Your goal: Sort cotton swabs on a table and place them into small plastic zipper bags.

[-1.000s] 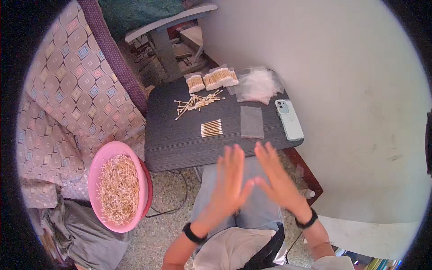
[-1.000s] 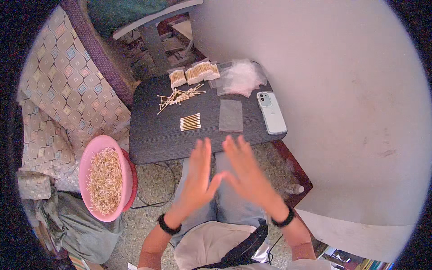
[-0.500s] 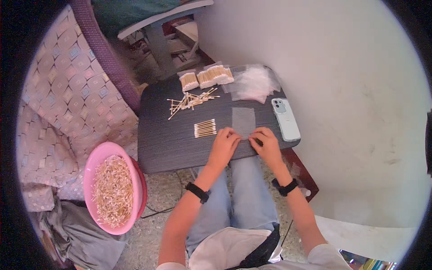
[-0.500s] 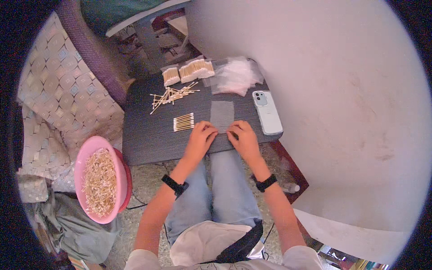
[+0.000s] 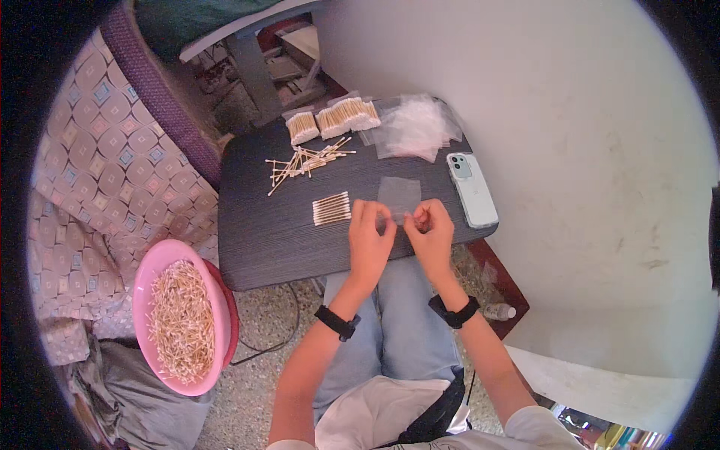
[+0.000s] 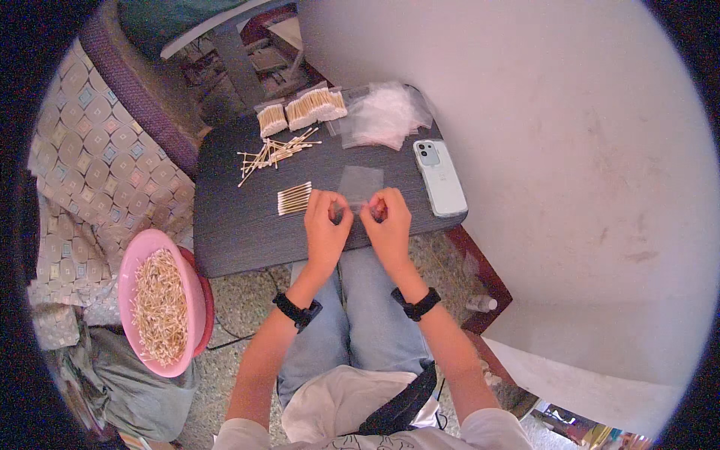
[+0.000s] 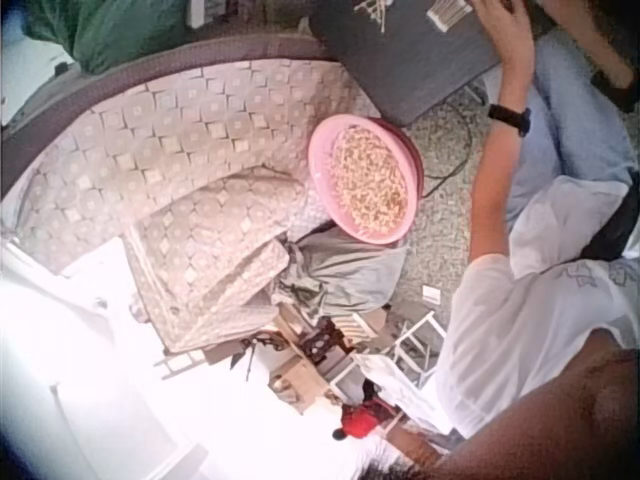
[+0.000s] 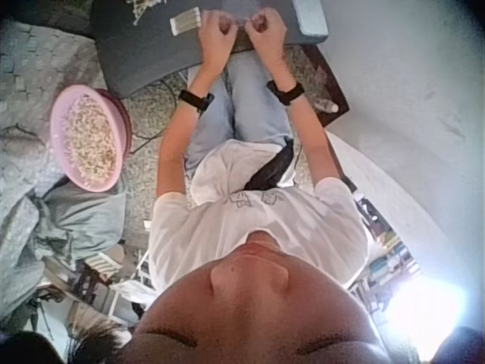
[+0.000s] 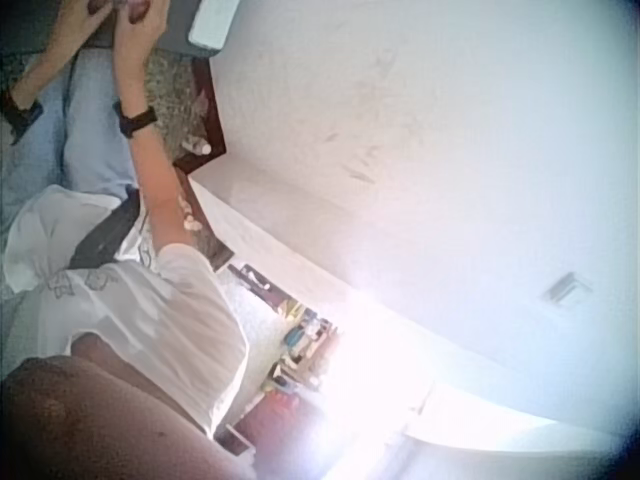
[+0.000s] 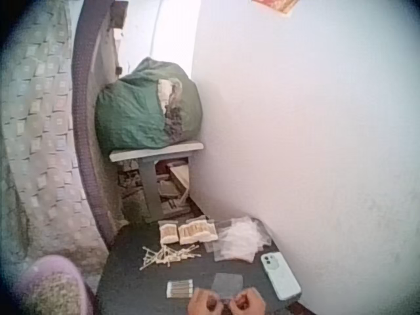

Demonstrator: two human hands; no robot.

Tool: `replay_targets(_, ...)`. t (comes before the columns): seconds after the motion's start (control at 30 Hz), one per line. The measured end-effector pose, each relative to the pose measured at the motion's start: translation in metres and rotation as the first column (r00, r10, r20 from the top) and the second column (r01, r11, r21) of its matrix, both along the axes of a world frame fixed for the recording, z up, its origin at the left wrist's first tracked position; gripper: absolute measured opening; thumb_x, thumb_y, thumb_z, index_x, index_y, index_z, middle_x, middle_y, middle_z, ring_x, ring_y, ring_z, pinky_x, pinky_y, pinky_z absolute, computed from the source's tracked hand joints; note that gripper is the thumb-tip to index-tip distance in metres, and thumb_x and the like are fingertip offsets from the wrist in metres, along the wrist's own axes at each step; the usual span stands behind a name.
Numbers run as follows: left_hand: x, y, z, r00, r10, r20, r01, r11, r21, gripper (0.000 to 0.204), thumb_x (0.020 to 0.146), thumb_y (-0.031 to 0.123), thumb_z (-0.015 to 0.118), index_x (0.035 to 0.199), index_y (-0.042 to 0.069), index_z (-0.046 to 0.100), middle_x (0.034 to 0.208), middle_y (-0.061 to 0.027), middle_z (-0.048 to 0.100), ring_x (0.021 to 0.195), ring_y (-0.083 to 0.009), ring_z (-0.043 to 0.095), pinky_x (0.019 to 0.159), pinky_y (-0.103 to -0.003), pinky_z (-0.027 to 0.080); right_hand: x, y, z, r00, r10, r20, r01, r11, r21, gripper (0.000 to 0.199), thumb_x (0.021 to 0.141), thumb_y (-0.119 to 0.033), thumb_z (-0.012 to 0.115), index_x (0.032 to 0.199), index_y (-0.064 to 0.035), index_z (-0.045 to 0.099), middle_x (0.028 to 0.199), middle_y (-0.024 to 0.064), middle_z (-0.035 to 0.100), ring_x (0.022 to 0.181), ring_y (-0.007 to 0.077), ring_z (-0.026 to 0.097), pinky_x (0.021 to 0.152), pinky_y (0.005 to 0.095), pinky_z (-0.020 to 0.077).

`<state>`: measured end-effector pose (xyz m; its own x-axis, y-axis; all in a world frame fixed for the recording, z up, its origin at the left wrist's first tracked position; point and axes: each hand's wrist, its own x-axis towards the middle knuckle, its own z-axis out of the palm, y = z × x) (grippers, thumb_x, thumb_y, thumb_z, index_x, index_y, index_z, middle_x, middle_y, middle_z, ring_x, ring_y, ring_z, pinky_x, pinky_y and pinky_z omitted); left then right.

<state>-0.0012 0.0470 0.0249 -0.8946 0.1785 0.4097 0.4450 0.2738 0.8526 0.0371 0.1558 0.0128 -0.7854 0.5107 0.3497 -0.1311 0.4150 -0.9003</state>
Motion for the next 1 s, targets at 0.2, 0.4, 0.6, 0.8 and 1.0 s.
replay_targets(0.2, -0.004, -0.003, -0.016, 0.996, 0.085, -0.020, -0.083, 0.993, 0.081, 0.018, 0.066, -0.008, 0.058, 0.077, 0.004, 0.050, 0.068, -0.0045, 0.040, 0.056, -0.0144, 0.040, 0.052, -0.029, 0.036, 0.003, -0.004, 0.003, 1.000, -0.009, -0.022, 0.013, 0.984, 0.176, 0.020, 0.068, 0.005, 0.063, 0.078, -0.0022, 0.047, 0.070, 0.0049, 0.046, 0.060, 0.0118, 0.045, 0.055, 0.0253, 0.0391)
replay_targets(0.4, 0.009, 0.009, -0.009, 0.989, -0.102, 0.105, 0.099, 0.994, 0.035, 0.018, 0.071, -0.008, 0.056, 0.082, 0.003, 0.047, 0.076, -0.0102, 0.047, 0.061, -0.0232, 0.049, 0.057, -0.035, 0.041, 0.008, 0.000, -0.004, 0.999, 0.032, 0.030, -0.035, 0.996, 0.087, 0.015, 0.070, 0.005, 0.064, 0.079, -0.0004, 0.053, 0.072, 0.0090, 0.054, 0.061, 0.0163, 0.053, 0.058, 0.0273, 0.0441)
replay_targets(0.6, -0.001, -0.002, -0.023, 0.987, -0.153, -0.058, 0.141, 0.975, -0.172, 0.023, 0.075, -0.005, 0.057, 0.091, 0.004, 0.044, 0.084, -0.0120, 0.048, 0.073, -0.0309, 0.052, 0.064, -0.039, 0.043, 0.008, -0.001, -0.001, 0.997, 0.067, -0.046, -0.069, 0.997, -0.041, 0.012, 0.074, 0.004, 0.063, 0.083, -0.0011, 0.058, 0.076, 0.0071, 0.058, 0.066, 0.0152, 0.056, 0.060, 0.0261, 0.0452)
replay_targets(0.8, 0.000, -0.012, -0.014, 0.984, -0.171, 0.055, 0.177, 0.973, -0.145, 0.027, 0.075, 0.002, 0.060, 0.099, 0.005, 0.047, 0.093, -0.0147, 0.048, 0.088, -0.0345, 0.053, 0.075, -0.042, 0.042, 0.011, 0.014, -0.001, 0.999, -0.023, 0.043, 0.019, 0.996, 0.086, 0.019, 0.073, 0.001, 0.066, 0.090, -0.0015, 0.058, 0.087, 0.0080, 0.057, 0.075, 0.0183, 0.056, 0.069, 0.0291, 0.0455)
replay_targets(1.0, -0.023, -0.086, 0.000, 0.968, -0.118, -0.220, 0.008, 0.896, -0.443, 0.038, 0.079, 0.005, 0.058, 0.115, 0.005, 0.048, 0.113, -0.0166, 0.049, 0.107, -0.0338, 0.049, 0.092, -0.044, 0.039, 0.025, 0.007, 0.027, 0.996, 0.031, 0.086, -0.073, 0.831, 0.552, 0.047, 0.073, 0.000, 0.064, 0.119, -0.0071, 0.051, 0.113, 0.0138, 0.049, 0.102, 0.0303, 0.049, 0.092, 0.0370, 0.0390)
